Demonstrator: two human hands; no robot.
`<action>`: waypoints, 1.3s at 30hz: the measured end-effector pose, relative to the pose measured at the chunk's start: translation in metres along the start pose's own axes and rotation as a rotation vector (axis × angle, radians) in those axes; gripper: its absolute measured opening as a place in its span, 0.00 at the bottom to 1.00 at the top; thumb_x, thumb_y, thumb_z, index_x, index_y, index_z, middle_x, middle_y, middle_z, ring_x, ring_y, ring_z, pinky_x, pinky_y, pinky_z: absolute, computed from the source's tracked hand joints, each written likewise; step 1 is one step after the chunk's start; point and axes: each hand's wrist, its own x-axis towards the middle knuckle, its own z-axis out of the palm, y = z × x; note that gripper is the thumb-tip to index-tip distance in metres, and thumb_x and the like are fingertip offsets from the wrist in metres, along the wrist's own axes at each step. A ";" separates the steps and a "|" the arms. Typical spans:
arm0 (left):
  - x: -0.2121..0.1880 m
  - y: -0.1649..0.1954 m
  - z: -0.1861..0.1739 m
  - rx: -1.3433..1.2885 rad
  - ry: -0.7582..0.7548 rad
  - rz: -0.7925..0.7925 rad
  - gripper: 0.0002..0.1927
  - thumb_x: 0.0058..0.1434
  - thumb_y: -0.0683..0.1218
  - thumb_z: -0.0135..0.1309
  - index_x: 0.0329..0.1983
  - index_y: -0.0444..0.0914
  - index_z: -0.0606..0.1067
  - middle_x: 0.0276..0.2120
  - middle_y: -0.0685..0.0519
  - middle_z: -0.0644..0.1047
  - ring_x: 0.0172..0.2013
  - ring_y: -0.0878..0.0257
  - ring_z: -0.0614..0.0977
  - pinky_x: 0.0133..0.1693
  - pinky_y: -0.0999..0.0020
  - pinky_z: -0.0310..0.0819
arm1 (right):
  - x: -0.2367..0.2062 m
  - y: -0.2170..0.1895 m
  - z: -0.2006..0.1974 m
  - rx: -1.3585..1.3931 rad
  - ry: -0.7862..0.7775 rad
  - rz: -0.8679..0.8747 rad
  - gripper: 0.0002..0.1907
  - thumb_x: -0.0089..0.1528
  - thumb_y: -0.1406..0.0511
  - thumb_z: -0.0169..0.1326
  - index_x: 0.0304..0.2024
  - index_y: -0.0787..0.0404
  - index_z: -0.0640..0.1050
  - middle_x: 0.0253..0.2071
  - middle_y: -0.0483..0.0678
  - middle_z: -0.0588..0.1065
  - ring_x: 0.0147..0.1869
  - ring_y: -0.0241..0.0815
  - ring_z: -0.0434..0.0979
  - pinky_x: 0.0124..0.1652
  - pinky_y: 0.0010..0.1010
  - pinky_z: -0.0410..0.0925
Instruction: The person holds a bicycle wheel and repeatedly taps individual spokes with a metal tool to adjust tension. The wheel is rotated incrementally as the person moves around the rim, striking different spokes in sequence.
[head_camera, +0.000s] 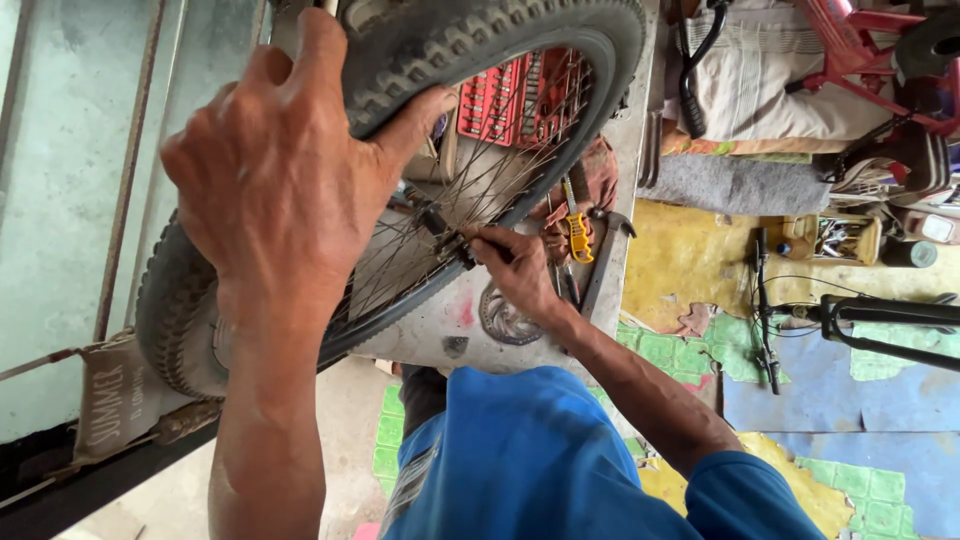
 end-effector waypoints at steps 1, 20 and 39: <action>-0.001 0.000 0.000 0.000 0.016 0.005 0.40 0.62 0.74 0.67 0.59 0.39 0.75 0.31 0.44 0.81 0.25 0.49 0.83 0.23 0.56 0.72 | 0.001 -0.001 -0.001 -0.203 0.009 -0.172 0.10 0.65 0.69 0.58 0.47 0.67 0.83 0.32 0.51 0.81 0.23 0.32 0.70 0.22 0.28 0.63; -0.008 -0.008 -0.012 -0.071 0.012 0.006 0.37 0.59 0.69 0.69 0.52 0.35 0.76 0.27 0.46 0.80 0.21 0.53 0.81 0.21 0.58 0.70 | 0.001 -0.002 -0.011 -0.214 0.080 -0.251 0.08 0.66 0.74 0.55 0.47 0.65 0.82 0.32 0.50 0.79 0.22 0.33 0.73 0.18 0.27 0.65; -0.006 0.000 -0.005 0.060 0.026 -0.030 0.42 0.59 0.74 0.68 0.60 0.40 0.74 0.25 0.48 0.79 0.20 0.53 0.80 0.20 0.58 0.69 | -0.001 -0.017 -0.024 -0.256 -0.007 -0.348 0.11 0.65 0.74 0.57 0.50 0.66 0.82 0.33 0.51 0.79 0.26 0.35 0.73 0.23 0.29 0.66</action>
